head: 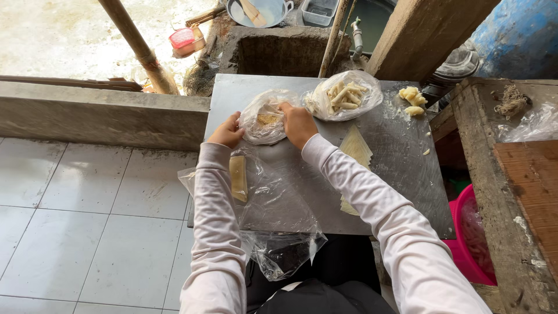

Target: The person prepares dumplings on a metal table by scooping a brown filling onto thin dough wrappers and folding them into triangles.

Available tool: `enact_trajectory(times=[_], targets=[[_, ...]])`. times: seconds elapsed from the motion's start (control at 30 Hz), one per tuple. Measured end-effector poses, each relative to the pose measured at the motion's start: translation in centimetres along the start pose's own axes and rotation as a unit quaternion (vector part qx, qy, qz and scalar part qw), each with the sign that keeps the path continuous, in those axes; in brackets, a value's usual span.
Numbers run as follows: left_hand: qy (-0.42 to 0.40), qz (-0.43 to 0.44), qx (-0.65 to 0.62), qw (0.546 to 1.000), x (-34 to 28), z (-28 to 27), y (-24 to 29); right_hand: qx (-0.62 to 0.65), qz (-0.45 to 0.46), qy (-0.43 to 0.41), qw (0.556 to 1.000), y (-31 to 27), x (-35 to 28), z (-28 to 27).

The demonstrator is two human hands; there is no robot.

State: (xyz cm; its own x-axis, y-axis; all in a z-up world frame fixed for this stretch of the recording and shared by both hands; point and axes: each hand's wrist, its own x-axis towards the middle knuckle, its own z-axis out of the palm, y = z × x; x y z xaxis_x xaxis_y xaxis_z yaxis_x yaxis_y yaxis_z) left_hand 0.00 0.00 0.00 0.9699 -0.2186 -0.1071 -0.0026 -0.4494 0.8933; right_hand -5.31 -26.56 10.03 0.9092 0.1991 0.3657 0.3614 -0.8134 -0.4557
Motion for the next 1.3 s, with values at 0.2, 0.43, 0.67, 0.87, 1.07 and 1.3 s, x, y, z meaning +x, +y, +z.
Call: enact_trajectory(times=[0.2, 0.43, 0.67, 0.87, 1.07, 1.3], targets=[[0.194, 0.004, 0.187, 0.963, -1.8, 1.2, 2.6, 0.056, 0.044, 0.006, 0.997, -1.7, 0.3, -0.5], [0.276, 0.065, 0.194, 0.939, -2.0, 2.1, 7.1, 0.02, 0.057, -0.013, 0.998, -1.8, -0.7, -0.8], [0.271, 0.009, 0.235, 0.933, -2.5, 2.1, 8.6, 0.008, 0.002, 0.088, 0.996, -1.2, -1.2, -2.1], [0.294, -0.001, 0.254, 0.921, -8.4, 2.1, 10.7, 0.009, -0.032, 0.102, 0.994, -1.0, -1.2, -2.7], [0.29, 0.227, 0.187, 0.91, -16.7, 7.8, 12.4, 0.074, -0.026, 0.108, 0.991, 0.4, -1.4, -2.8], [0.192, 0.228, 0.14, 0.944, -25.0, 12.6, 16.6, 0.137, 0.061, 0.096, 0.984, 1.6, -1.5, -2.1]])
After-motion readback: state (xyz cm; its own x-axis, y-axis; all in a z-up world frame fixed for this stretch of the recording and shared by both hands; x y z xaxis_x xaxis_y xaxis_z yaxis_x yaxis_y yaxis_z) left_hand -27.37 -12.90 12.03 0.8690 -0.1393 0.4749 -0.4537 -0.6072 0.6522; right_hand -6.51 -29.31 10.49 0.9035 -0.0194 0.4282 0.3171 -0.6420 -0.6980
